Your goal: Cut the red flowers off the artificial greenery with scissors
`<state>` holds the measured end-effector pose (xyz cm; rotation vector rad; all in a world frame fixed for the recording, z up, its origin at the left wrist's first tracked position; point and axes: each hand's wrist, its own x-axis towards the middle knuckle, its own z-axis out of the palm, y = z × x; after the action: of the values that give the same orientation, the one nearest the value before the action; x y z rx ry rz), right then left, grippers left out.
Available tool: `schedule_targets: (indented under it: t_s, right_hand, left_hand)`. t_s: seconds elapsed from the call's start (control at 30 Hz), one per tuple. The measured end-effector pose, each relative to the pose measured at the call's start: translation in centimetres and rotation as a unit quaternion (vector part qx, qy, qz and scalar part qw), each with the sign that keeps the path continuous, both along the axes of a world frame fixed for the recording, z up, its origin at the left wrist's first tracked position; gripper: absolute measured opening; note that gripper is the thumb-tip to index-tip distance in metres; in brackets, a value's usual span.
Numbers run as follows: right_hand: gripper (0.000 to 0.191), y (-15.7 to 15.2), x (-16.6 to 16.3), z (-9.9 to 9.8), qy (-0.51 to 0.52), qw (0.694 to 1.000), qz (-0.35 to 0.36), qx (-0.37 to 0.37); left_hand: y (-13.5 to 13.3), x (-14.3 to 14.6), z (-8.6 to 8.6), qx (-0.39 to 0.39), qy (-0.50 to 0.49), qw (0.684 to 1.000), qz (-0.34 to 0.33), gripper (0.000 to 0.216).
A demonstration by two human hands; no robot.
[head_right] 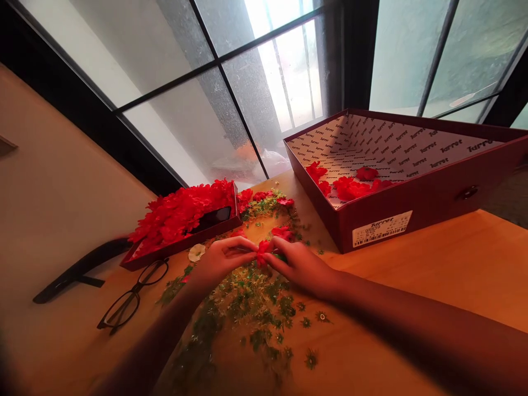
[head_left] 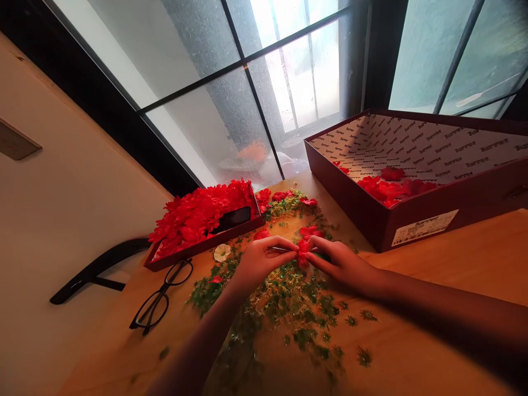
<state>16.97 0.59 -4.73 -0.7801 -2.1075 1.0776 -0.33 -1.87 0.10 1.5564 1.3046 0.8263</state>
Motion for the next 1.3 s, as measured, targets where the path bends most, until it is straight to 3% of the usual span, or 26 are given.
schedule_targets:
  t_s: [0.17, 0.3, 0.4, 0.53, 0.63, 0.83, 1.03, 1.3]
  right_hand:
    - [0.02, 0.0, 0.0, 0.1, 0.028, 1.0, 0.007, -0.003]
    - [0.021, 0.2, -0.1, 0.3, 0.075, 0.996, -0.042, -0.017]
    - [0.022, 0.4, -0.1, 0.3, 0.091, 0.993, -0.066, -0.035]
    - [0.023, 0.4, -0.2, 0.2, 0.075, 0.994, -0.066, -0.042]
    - [0.022, 0.3, -0.2, 0.2, 0.063, 0.995, -0.066, -0.036]
    - [0.021, 0.3, -0.2, 0.3, 0.051, 0.997, -0.055, -0.034]
    - [0.022, 0.4, -0.3, 0.1, 0.037, 0.998, -0.046, -0.026]
    - [0.021, 0.4, -0.3, -0.1, 0.041, 0.998, -0.048, -0.022]
  left_hand:
    - [-0.2, 0.3, 0.4, 0.002, 0.006, 1.0, 0.002, 0.02]
    - [0.2, -0.4, 1.6, 0.018, 0.007, 0.999, 0.036, 0.038]
    - [0.7, -1.7, 1.7, 0.042, 0.118, 0.991, 0.047, 0.03]
    - [1.3, -3.2, 0.2, 0.07, 0.329, 0.942, -0.016, 0.022]
    - [1.6, -3.4, -1.0, 0.084, 0.368, 0.926, -0.034, 0.019]
    - [1.4, -2.9, -0.7, 0.062, 0.296, 0.953, -0.009, 0.018]
    - [1.5, -3.0, 0.8, -0.013, 0.076, 0.995, 0.056, 0.022]
    - [1.5, -3.1, 0.9, -0.053, -0.092, 0.992, 0.075, 0.029]
